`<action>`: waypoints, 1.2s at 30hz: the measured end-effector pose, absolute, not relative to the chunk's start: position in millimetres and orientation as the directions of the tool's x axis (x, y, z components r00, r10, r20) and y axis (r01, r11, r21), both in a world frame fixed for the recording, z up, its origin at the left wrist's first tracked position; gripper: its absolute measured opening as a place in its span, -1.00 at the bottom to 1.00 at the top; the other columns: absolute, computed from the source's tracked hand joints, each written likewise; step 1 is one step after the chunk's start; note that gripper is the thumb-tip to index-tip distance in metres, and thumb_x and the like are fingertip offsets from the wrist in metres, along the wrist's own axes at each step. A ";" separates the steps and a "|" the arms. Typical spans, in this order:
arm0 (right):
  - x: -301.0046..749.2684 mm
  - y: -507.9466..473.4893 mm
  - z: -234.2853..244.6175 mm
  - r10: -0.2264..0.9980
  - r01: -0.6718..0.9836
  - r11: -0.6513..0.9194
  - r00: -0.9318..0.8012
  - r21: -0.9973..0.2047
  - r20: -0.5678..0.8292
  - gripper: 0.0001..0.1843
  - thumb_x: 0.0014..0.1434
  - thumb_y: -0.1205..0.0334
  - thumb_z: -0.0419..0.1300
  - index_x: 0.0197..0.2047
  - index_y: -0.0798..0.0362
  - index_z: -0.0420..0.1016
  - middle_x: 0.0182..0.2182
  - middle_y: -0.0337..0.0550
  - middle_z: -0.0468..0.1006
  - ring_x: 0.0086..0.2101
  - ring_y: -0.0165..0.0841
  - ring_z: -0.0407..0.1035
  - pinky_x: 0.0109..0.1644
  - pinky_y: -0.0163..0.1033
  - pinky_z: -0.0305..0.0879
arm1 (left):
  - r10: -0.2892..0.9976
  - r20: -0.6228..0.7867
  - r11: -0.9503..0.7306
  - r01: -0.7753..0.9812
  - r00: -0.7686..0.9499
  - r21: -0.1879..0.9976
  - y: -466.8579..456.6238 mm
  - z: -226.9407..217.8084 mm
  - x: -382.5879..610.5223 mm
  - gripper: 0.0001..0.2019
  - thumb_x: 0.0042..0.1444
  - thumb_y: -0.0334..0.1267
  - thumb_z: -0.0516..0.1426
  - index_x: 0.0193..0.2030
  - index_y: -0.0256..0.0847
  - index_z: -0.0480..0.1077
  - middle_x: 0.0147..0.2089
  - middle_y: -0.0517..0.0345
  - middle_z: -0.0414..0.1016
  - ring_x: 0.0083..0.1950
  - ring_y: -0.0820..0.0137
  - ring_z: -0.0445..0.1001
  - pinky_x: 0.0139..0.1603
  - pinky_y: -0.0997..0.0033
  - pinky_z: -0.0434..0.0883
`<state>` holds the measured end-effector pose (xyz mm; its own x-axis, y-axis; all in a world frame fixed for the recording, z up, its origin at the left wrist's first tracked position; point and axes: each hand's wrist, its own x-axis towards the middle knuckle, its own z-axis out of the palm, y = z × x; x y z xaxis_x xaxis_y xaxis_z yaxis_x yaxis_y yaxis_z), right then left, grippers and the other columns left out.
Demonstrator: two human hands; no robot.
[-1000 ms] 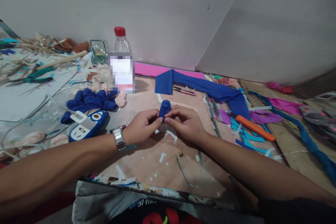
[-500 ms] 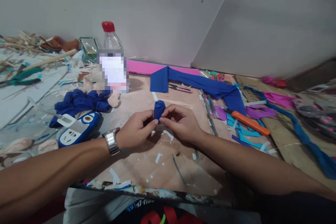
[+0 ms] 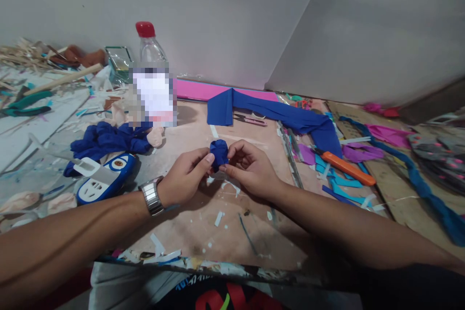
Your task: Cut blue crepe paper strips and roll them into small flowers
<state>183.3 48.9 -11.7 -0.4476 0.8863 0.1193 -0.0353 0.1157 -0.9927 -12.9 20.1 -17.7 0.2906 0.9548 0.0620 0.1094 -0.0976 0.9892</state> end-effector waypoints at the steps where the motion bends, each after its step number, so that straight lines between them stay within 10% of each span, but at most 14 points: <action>1: 183.6 48.2 -11.3 0.882 -0.022 0.125 -0.456 -0.992 0.121 -0.63 0.06 0.06 0.48 -0.26 -0.03 0.38 -0.36 -0.24 0.51 -0.35 -0.36 0.42 -0.26 -0.25 0.36 | 0.962 0.067 -0.096 0.099 0.263 0.990 20.3 -18.3 -12.7 -0.61 0.40 0.05 0.01 -0.26 -0.24 0.36 -0.40 0.22 0.37 -0.42 0.48 0.36 -0.40 0.49 0.32; 14: 185.9 49.3 -15.1 0.876 -0.013 0.204 -0.443 -0.979 0.189 -0.70 0.16 0.06 0.43 -0.22 0.02 0.45 -0.31 -0.20 0.50 -0.30 -0.37 0.41 -0.19 -0.25 0.39 | 0.961 0.086 -0.106 0.063 0.262 0.992 19.7 -16.4 -9.5 -0.78 0.31 -0.10 0.19 -0.17 -0.23 0.36 -0.29 0.21 0.42 -0.34 0.49 0.40 -0.30 0.49 0.38; 21: 187.5 46.8 -13.2 0.836 0.032 0.251 -0.511 -0.968 0.200 -0.78 0.26 0.13 0.32 -0.06 -0.04 0.45 -0.20 -0.15 0.53 -0.22 -0.32 0.45 -0.19 -0.23 0.43 | 0.937 0.242 -0.253 0.012 0.251 0.967 21.2 -18.7 -9.7 -0.58 0.30 -0.31 0.18 0.26 -0.09 0.23 0.01 0.10 0.46 -0.04 0.39 0.49 0.01 0.34 0.45; 36: 190.1 55.3 -11.5 0.826 0.108 0.478 -0.392 -0.872 0.404 -0.90 0.28 0.34 0.22 -0.20 0.01 0.57 -0.25 -0.14 0.57 -0.22 -0.31 0.47 -0.09 -0.16 0.38 | 0.897 0.309 -0.334 0.028 0.315 0.942 19.6 -16.6 -11.1 -0.67 0.30 -0.30 0.19 0.18 -0.14 0.34 0.08 0.00 0.50 0.05 0.32 0.52 0.11 0.28 0.45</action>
